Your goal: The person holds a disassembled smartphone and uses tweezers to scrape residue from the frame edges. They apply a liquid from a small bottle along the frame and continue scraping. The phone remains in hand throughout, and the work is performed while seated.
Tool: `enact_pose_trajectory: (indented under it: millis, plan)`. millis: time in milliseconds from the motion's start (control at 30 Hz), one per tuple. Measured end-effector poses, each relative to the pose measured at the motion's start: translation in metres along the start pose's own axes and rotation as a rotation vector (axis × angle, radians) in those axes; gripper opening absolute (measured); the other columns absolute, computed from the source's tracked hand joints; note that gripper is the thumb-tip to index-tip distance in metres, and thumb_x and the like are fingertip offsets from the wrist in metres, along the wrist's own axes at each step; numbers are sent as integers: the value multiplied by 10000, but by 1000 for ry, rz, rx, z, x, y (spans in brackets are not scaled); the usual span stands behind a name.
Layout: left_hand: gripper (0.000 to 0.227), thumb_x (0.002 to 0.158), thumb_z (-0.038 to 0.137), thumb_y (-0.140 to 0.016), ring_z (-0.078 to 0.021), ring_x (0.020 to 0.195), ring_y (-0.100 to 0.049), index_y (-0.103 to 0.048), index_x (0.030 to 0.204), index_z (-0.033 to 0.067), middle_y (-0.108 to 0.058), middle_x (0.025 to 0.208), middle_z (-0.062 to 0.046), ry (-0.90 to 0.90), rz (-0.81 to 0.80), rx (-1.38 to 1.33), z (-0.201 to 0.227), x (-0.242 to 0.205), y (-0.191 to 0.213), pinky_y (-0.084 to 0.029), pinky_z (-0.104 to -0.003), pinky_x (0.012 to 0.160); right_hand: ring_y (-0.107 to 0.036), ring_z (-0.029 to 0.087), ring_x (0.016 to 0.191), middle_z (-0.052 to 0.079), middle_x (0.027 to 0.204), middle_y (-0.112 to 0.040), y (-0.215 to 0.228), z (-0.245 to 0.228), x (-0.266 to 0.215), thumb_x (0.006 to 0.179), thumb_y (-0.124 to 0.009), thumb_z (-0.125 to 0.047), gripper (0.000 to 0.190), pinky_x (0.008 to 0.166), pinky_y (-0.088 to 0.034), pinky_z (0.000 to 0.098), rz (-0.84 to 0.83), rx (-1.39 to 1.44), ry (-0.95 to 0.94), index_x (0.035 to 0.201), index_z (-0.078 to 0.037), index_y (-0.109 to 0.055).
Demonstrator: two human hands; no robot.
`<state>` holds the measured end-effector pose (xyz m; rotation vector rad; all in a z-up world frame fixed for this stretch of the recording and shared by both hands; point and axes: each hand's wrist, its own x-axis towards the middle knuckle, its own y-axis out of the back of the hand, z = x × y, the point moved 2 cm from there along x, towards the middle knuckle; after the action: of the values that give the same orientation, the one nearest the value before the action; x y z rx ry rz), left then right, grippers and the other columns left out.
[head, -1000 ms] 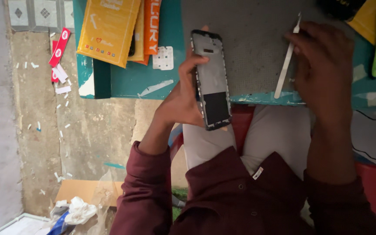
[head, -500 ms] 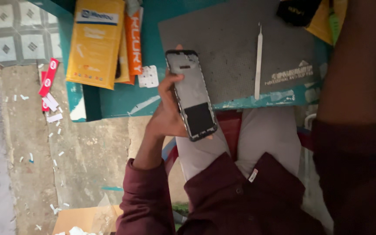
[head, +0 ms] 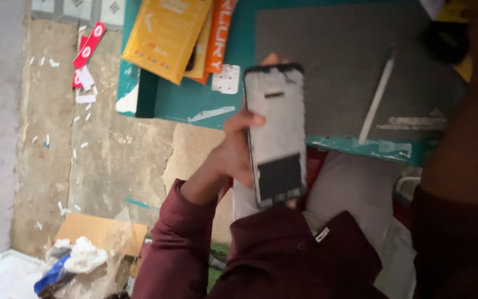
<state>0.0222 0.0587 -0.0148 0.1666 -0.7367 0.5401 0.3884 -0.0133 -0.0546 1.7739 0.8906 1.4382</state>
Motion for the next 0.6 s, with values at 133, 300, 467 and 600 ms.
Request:
enact_pose_trajectory:
  millis: [133, 300, 467, 600]
  plan:
    - [1076, 593, 356, -1006, -477, 1576, -118, -401, 1480, 429, -46, 1703, -242, -31, 92, -201, 27, -2, -10, -292, -624, 1226, -656, 318, 1176, 206, 1322, -610, 7, -25, 12, 959, -738, -8, 530, 967, -589, 394, 86, 26, 237, 1448, 48, -542]
    - [994, 690, 314, -1002, -462, 1560, -93, -411, 1476, 454, -25, 1724, -220, -1, 46, -242, 40, -4, -3, -297, -599, 1234, -634, 350, 1234, 261, 1379, -574, 42, -78, 41, 934, -757, 29, 634, 994, -611, 408, 185, 109, 639, 1502, 64, -479]
    - [967, 728, 271, -1009, -465, 1557, -101, -419, 1472, 452, -19, 1744, -214, 31, 44, -249, 38, -4, -4, -320, -574, 1225, -625, 409, 1253, 327, 1406, -552, 64, -106, 50, 914, -846, 46, 771, 960, -600, 455, 212, 81, 804, 1558, 54, -423]
    - [961, 719, 245, -1009, -457, 1564, -89, -436, 1463, 451, -23, 1724, -203, 47, 57, -272, 37, -3, -6, -297, -564, 1240, -633, 384, 1198, 324, 1393, -556, 66, -103, 48, 864, -874, 44, 794, 865, -567, 457, 207, 40, 799, 1537, -2, -454]
